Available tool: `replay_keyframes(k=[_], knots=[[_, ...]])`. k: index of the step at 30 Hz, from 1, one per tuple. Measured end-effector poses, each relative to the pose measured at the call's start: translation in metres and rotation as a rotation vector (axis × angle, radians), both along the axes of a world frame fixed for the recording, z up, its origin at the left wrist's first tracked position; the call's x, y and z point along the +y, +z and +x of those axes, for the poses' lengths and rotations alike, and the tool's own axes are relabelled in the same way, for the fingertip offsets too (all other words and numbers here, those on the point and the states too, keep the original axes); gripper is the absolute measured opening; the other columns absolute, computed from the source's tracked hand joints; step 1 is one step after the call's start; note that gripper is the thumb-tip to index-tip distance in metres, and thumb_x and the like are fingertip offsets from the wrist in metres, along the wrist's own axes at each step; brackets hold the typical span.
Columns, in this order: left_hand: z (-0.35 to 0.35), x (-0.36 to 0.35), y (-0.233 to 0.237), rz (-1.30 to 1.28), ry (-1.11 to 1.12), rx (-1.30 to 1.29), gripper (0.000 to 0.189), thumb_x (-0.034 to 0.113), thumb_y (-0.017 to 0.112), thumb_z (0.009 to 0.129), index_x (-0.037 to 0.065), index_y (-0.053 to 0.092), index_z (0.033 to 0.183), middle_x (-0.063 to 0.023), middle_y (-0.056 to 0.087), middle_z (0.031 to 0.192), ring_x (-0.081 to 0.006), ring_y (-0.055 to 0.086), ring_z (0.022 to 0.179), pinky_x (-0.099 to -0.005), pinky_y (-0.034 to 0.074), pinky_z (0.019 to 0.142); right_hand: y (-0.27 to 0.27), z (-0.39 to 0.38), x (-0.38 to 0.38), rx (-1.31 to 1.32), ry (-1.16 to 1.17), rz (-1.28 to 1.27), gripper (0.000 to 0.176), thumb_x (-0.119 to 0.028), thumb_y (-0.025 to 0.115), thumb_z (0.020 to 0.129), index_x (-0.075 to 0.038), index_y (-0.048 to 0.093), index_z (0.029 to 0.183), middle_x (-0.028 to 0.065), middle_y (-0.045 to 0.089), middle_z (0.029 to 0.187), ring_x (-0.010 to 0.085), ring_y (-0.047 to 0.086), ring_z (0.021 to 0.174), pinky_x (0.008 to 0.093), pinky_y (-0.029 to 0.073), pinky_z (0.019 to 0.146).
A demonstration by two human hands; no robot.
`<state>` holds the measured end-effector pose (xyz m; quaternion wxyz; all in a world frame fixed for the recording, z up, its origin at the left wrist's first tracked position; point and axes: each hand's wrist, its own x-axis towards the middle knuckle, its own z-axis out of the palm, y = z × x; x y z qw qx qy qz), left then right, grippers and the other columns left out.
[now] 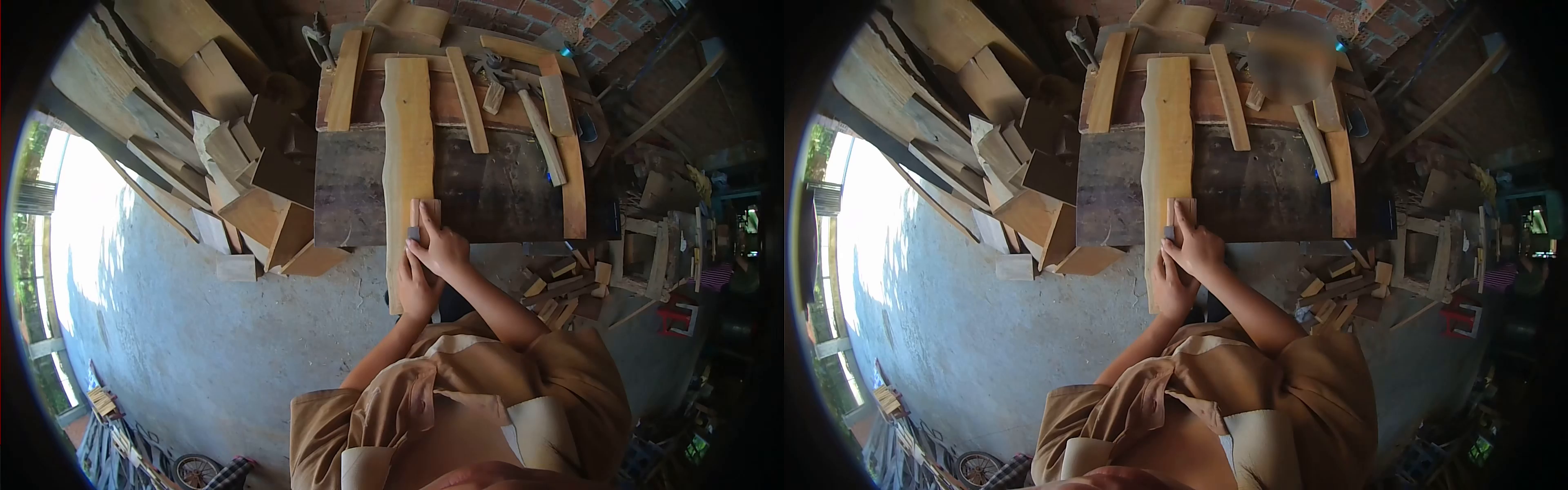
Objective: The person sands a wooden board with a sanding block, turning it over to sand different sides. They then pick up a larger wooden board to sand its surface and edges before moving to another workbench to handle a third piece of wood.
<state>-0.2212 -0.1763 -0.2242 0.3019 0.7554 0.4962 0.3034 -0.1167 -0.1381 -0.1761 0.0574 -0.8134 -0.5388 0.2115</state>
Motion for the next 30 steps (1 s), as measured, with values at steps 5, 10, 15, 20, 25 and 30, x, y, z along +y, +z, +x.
replay_keyframes(k=[5, 10, 15, 20, 25, 30], knots=[[0.039, 0.054, 0.005, 0.043, 0.003, -0.001, 0.083, 0.025, 0.070, 0.067, -0.010, 0.028, 0.129, -0.0279, 0.042, 0.115, -0.0423, 0.045, 0.102, -0.0439, 0.041, 0.085, 0.000, 0.037, 0.053, -0.015, -0.009, 0.014, 0.080, -0.051, 0.054, 0.075, -0.022, 0.017, 0.140, 0.0186, 0.061, 0.073, 0.0330, 0.062, 0.063, 0.0425, 0.050, 0.055], [0.097, 0.143, 0.005, 0.095, 0.020, 0.007, 0.080, 0.024, 0.068, 0.067, -0.010, 0.029, 0.128, -0.0260, 0.043, 0.110, -0.0411, 0.046, 0.099, -0.0422, 0.041, 0.084, 0.004, 0.090, 0.141, -0.061, -0.037, -0.042, 0.081, -0.052, 0.054, 0.075, -0.024, 0.016, 0.140, 0.0156, 0.063, 0.078, 0.0300, 0.063, 0.068, 0.0415, 0.051, 0.060], [0.161, 0.245, 0.013, 0.112, 0.066, 0.002, 0.082, 0.025, 0.071, 0.063, -0.007, 0.030, 0.127, -0.0266, 0.045, 0.108, -0.0416, 0.048, 0.097, -0.0423, 0.043, 0.082, 0.005, 0.149, 0.245, -0.050, -0.039, -0.011, 0.082, -0.055, 0.053, 0.074, -0.025, 0.014, 0.140, 0.0149, 0.064, 0.087, 0.0283, 0.064, 0.075, 0.0399, 0.051, 0.064], [0.207, 0.346, 0.020, 0.053, 0.033, 0.046, 0.079, 0.030, 0.070, 0.063, -0.007, 0.034, 0.122, -0.0260, 0.047, 0.106, -0.0409, 0.048, 0.097, -0.0428, 0.043, 0.083, 0.010, 0.198, 0.340, -0.027, -0.079, 0.009, 0.087, -0.055, 0.054, 0.071, -0.025, 0.011, 0.141, 0.0166, 0.062, 0.097, 0.0292, 0.063, 0.085, 0.0390, 0.050, 0.070], [0.205, 0.349, 0.046, 0.227, 0.039, 0.073, 0.073, 0.030, 0.069, 0.064, -0.007, 0.038, 0.119, -0.0256, 0.049, 0.106, -0.0394, 0.050, 0.097, -0.0415, 0.045, 0.079, 0.017, 0.200, 0.345, -0.023, -0.109, 0.060, 0.087, -0.057, 0.052, 0.072, -0.021, 0.012, 0.141, 0.0182, 0.062, 0.098, 0.0298, 0.063, 0.087, 0.0399, 0.049, 0.073], [0.147, 0.266, 0.053, 0.332, 0.084, 0.049, 0.085, 0.032, 0.073, 0.061, -0.002, 0.033, 0.129, -0.0222, 0.047, 0.115, -0.0380, 0.046, 0.105, -0.0420, 0.041, 0.087, 0.055, 0.146, 0.253, 0.039, -0.063, 0.164, 0.082, -0.059, 0.049, 0.075, -0.022, 0.016, 0.140, 0.0209, 0.063, 0.084, 0.0365, 0.062, 0.079, 0.0438, 0.049, 0.068]])
